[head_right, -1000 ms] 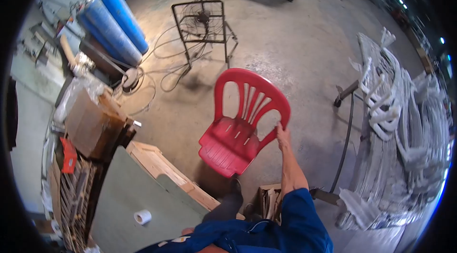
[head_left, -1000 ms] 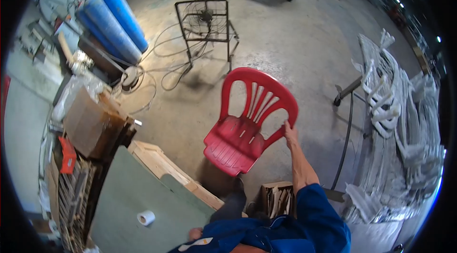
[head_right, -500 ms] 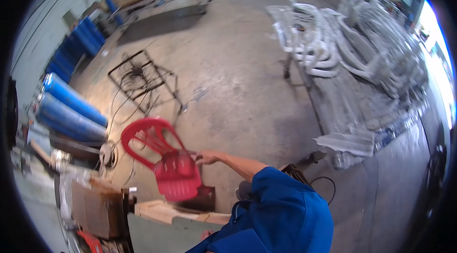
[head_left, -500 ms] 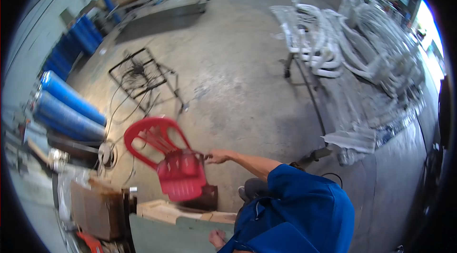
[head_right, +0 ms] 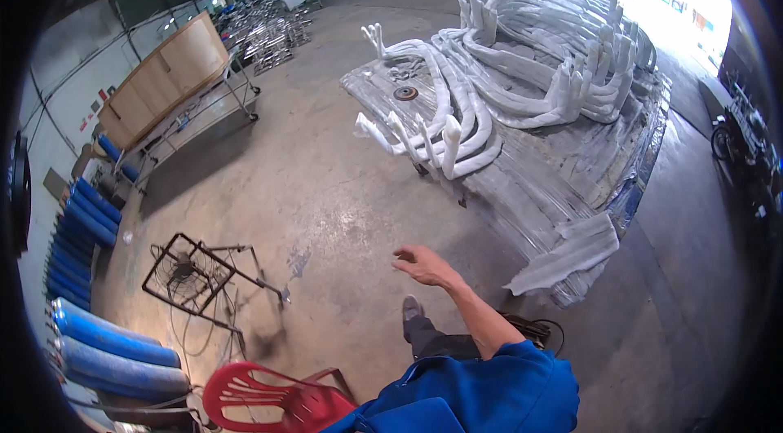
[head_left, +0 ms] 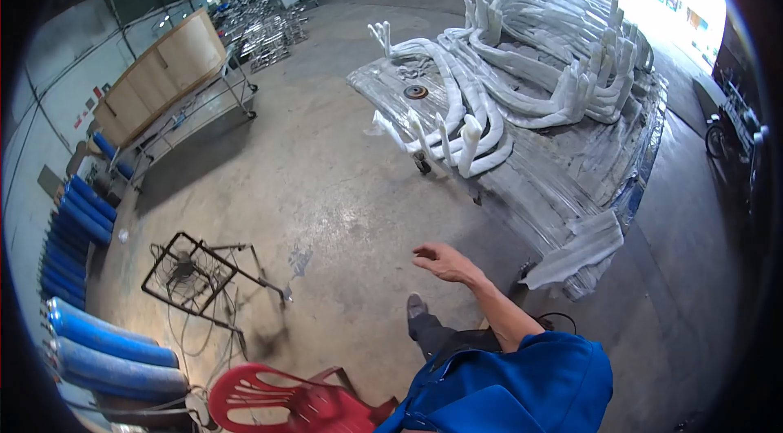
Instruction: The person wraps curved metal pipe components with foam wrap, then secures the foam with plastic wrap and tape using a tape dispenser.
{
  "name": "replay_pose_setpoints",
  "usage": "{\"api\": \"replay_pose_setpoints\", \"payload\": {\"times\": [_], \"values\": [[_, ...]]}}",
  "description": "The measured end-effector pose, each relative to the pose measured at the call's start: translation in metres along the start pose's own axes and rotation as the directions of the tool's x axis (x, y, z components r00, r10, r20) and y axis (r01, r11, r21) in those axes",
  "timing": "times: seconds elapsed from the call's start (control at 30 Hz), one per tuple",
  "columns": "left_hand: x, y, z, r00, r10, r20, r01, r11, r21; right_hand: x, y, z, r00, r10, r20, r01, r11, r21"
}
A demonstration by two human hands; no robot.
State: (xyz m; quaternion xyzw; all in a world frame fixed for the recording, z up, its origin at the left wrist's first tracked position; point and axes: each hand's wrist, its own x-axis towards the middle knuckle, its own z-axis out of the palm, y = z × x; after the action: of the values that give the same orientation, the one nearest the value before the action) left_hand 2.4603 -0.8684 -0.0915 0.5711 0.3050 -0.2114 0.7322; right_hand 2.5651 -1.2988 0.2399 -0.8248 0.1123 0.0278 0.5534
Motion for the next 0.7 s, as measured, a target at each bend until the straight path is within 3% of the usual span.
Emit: {"api": "replay_pose_setpoints", "payload": {"times": [0.03,0.17,0.27,0.33,0.37,0.4,0.47,0.53,0.6,0.7], "values": [[0.020,0.016,0.008,1.000,0.004,0.005,-0.004,1.000,0.030,0.010,-0.004,-0.010,0.993,0.032,-0.113,-0.033,0.999,-0.006],[0.100,0.106,0.029,1.000,0.009,0.027,-0.014,0.980,0.198,0.065,-0.022,-0.040,0.977,0.086,-0.195,-0.108,0.989,-0.101],[0.115,0.146,0.019,0.998,-0.063,0.007,0.057,0.934,0.353,0.112,-0.027,-0.046,0.939,-0.166,-0.300,0.100,0.970,-0.223],[0.138,0.222,0.076,0.992,-0.087,0.095,0.039,0.909,0.416,0.149,-0.033,-0.050,0.877,-0.307,-0.370,0.223,0.941,-0.253],[0.167,0.231,0.093,0.997,-0.017,0.072,-0.008,0.943,0.333,0.162,-0.034,-0.048,0.831,-0.381,-0.404,0.278,0.915,-0.292],[0.194,0.249,0.112,0.995,-0.052,0.079,0.021,0.936,0.351,0.169,-0.038,-0.050,0.839,-0.347,-0.419,0.249,0.930,-0.272],[0.175,0.311,0.209,0.979,0.084,0.186,-0.158,0.890,0.428,0.180,-0.057,-0.062,0.821,-0.425,-0.382,0.336,0.900,-0.278],[0.161,0.373,0.298,0.880,0.106,0.463,-0.361,0.783,0.506,0.183,-0.062,-0.071,0.800,-0.440,-0.407,0.342,0.893,-0.293],[0.147,0.422,0.390,0.745,0.124,0.656,-0.525,0.716,0.460,0.178,-0.067,-0.079,0.784,-0.451,-0.427,0.342,0.887,-0.309],[0.162,0.461,0.501,0.474,0.117,0.873,-0.738,0.593,0.322,0.167,-0.076,-0.094,0.636,-0.437,-0.637,0.285,0.899,-0.333]]}}
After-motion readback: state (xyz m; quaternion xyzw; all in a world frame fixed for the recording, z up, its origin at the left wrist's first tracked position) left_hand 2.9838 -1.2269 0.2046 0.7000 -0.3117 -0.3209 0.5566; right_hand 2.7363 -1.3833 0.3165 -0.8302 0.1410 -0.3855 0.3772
